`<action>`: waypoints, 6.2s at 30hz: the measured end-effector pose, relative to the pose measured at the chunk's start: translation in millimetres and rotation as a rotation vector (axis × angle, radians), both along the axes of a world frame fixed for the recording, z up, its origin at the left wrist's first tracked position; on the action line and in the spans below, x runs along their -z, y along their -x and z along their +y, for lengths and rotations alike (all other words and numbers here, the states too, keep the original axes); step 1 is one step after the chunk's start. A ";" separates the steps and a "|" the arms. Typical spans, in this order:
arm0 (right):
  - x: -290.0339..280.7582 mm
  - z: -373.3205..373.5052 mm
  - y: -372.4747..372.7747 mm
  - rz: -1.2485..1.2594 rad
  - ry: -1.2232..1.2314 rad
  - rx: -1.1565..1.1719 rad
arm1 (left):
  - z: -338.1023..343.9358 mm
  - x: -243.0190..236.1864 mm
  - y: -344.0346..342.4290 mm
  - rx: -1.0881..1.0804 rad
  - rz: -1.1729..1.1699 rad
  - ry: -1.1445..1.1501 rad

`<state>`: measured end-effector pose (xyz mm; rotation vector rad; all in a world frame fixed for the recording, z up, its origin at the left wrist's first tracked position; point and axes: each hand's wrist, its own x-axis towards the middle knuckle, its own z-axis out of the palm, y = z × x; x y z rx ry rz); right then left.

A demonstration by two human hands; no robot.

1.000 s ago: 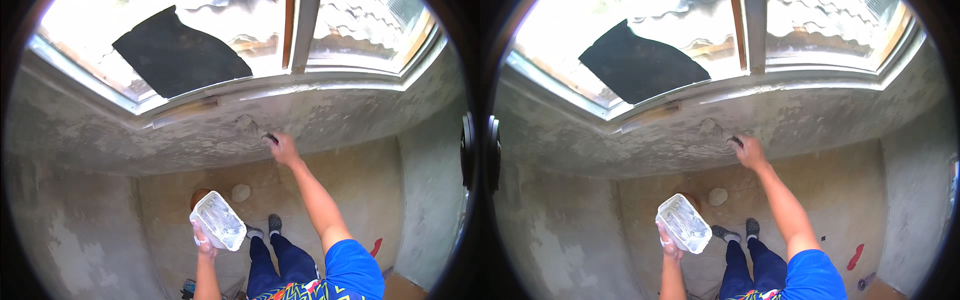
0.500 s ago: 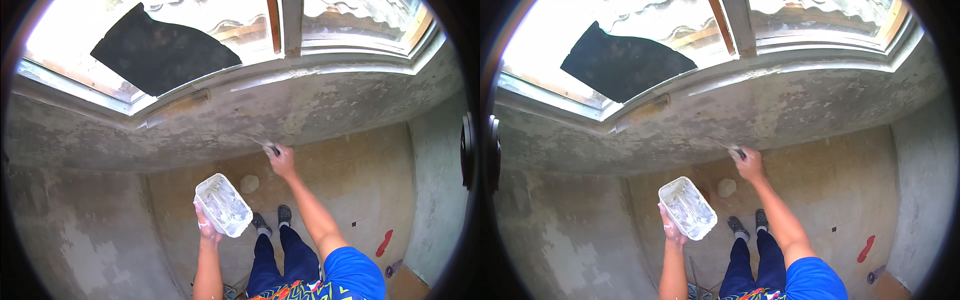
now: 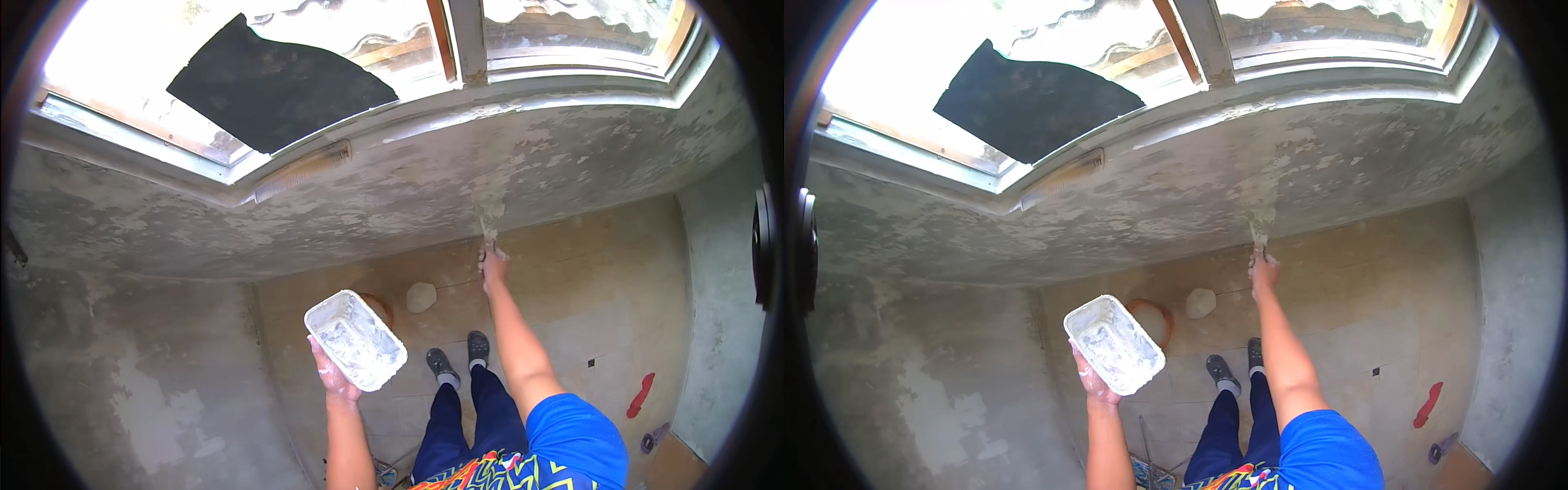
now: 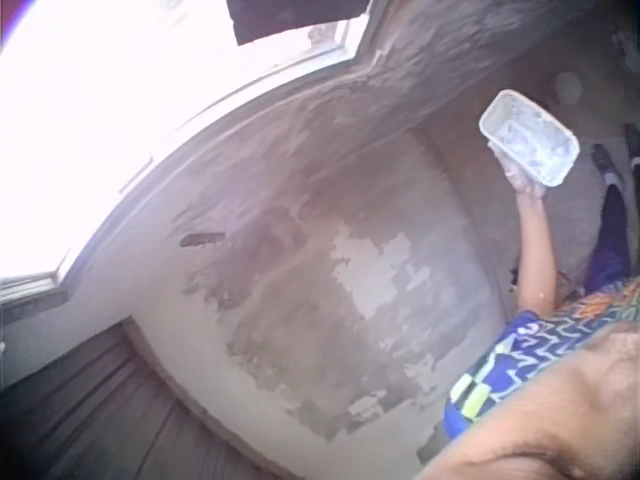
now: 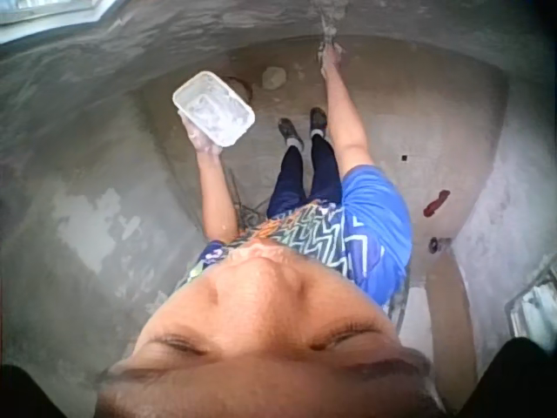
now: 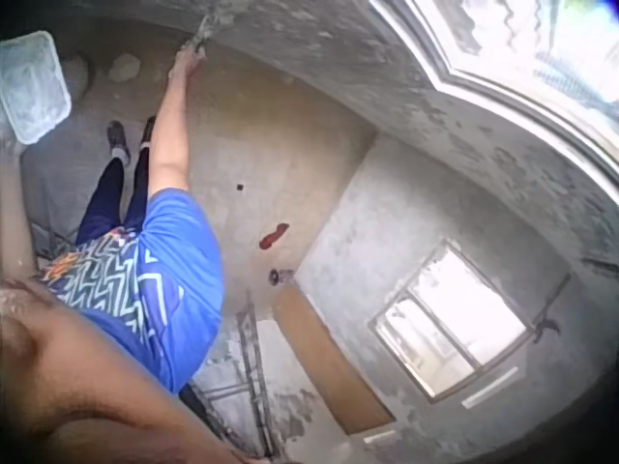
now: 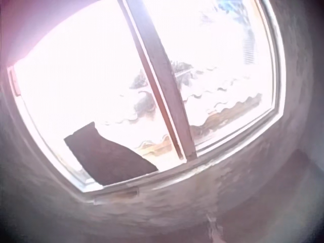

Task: The person applies plaster to the ceiling and upper walls using a putty knife and then prepares a new batch of plaster in a container.

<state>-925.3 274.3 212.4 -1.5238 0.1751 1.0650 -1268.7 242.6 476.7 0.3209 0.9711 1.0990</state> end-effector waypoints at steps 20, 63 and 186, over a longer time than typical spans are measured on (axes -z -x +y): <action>66.6 3.1 36.2 -0.182 0.179 -0.158 | 6.3 103.0 -27.7 0.033 -0.065 0.157; 277.2 -59.1 138.9 -0.633 -0.238 -1.087 | 40.1 654.1 80.3 0.381 -0.420 0.090; 505.3 -106.0 237.9 -0.834 -0.158 -1.270 | -2.8 671.2 122.7 0.829 1.228 -0.822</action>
